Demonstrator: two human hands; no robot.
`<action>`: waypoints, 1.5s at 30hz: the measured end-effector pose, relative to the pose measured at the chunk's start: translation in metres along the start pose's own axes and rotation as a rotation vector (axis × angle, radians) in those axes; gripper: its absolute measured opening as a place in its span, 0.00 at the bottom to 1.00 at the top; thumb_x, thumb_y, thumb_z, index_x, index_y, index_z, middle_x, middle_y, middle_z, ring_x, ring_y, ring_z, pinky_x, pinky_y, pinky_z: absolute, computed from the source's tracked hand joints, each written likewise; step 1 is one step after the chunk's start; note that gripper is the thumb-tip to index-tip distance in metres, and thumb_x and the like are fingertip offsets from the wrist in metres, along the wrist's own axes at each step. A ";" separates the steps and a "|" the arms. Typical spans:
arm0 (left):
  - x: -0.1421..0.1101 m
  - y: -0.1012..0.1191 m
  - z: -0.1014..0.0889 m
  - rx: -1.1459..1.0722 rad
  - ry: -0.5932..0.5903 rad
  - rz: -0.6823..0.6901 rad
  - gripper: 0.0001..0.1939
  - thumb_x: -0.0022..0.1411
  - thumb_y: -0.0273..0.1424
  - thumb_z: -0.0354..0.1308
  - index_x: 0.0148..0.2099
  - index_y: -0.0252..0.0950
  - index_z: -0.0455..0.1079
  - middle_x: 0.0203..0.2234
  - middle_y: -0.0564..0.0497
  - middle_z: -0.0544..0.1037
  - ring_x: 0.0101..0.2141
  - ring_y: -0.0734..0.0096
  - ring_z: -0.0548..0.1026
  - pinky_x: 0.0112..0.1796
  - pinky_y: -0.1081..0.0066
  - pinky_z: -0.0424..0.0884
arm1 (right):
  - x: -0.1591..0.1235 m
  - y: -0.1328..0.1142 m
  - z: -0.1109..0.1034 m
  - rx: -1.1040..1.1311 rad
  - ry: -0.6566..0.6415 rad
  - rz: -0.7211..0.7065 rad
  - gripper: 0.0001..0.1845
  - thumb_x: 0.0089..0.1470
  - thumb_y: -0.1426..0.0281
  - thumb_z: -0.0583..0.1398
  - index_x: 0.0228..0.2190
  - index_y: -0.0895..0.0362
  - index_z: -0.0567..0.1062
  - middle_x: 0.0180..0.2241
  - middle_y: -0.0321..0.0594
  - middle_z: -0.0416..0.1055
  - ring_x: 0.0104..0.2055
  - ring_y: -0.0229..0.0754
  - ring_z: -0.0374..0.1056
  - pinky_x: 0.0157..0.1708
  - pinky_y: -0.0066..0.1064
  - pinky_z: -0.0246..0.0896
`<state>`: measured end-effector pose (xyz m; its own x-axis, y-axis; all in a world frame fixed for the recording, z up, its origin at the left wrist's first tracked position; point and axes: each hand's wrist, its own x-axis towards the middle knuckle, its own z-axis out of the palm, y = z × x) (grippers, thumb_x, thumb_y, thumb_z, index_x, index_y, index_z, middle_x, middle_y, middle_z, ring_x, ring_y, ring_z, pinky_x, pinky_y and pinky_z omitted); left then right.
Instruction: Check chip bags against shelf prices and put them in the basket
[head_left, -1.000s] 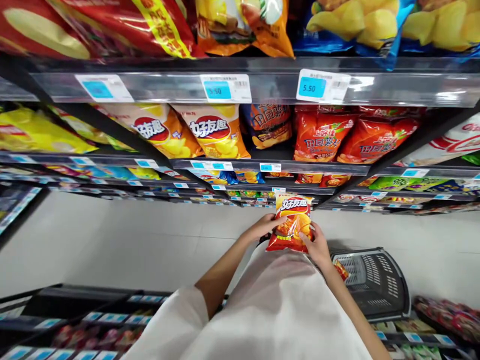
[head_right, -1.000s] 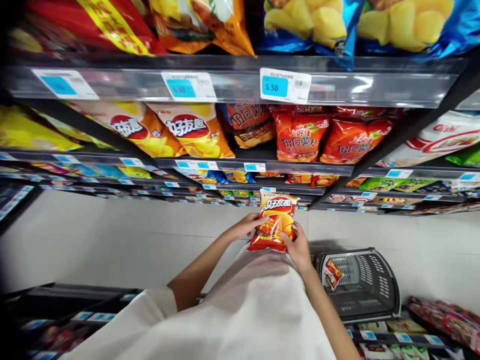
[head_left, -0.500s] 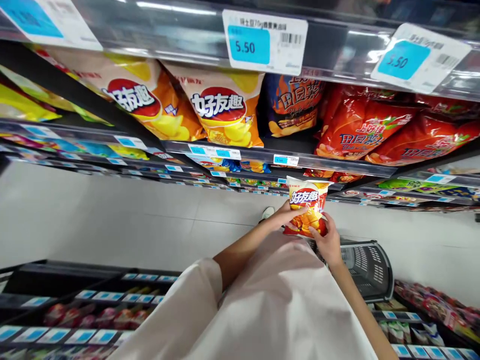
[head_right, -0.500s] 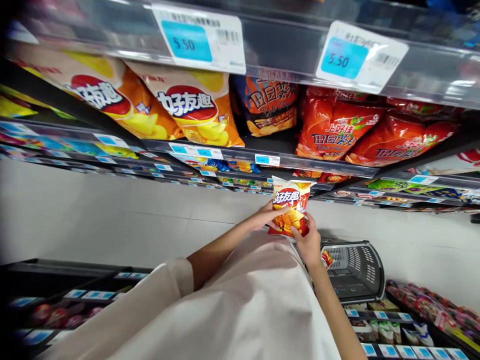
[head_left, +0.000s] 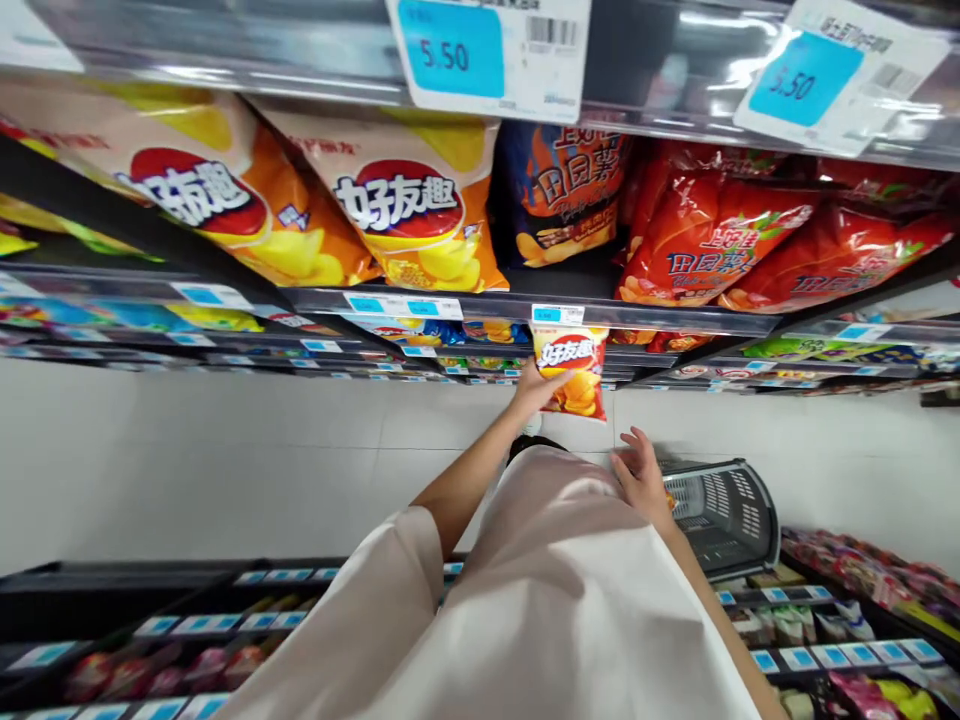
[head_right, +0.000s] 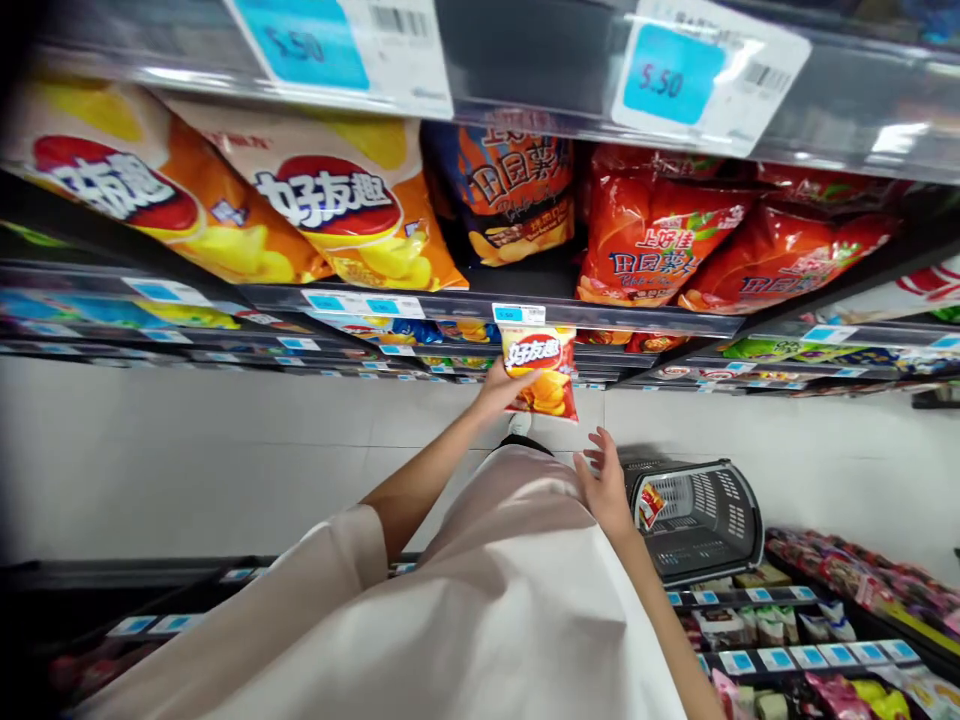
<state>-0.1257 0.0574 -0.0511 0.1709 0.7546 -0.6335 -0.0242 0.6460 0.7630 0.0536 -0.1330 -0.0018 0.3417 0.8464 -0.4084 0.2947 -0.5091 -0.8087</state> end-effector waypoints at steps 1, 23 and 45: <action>0.011 0.001 -0.003 -0.025 0.050 0.022 0.35 0.50 0.38 0.74 0.58 0.33 0.68 0.51 0.38 0.78 0.38 0.55 0.82 0.24 0.70 0.77 | -0.003 0.003 0.000 0.010 0.001 0.009 0.38 0.58 0.50 0.62 0.63 0.54 0.59 0.58 0.55 0.68 0.48 0.50 0.72 0.50 0.46 0.68; 0.121 -0.022 0.021 0.031 0.267 0.460 0.39 0.54 0.27 0.71 0.63 0.34 0.54 0.57 0.36 0.72 0.45 0.59 0.80 0.35 0.68 0.83 | -0.043 0.023 -0.017 0.223 0.323 0.123 0.28 0.58 0.52 0.62 0.53 0.56 0.70 0.40 0.44 0.77 0.38 0.48 0.73 0.41 0.41 0.70; 0.114 -0.008 0.012 0.153 0.175 0.290 0.35 0.56 0.29 0.69 0.62 0.33 0.59 0.57 0.34 0.72 0.51 0.52 0.78 0.35 0.63 0.82 | -0.048 0.038 -0.029 0.243 0.313 0.100 0.25 0.57 0.54 0.61 0.51 0.55 0.72 0.38 0.44 0.77 0.37 0.48 0.73 0.41 0.42 0.69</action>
<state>-0.0940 0.1366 -0.1278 0.0067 0.9205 -0.3907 0.1031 0.3880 0.9159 0.0740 -0.1981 -0.0010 0.6240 0.6872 -0.3720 0.0392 -0.5030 -0.8634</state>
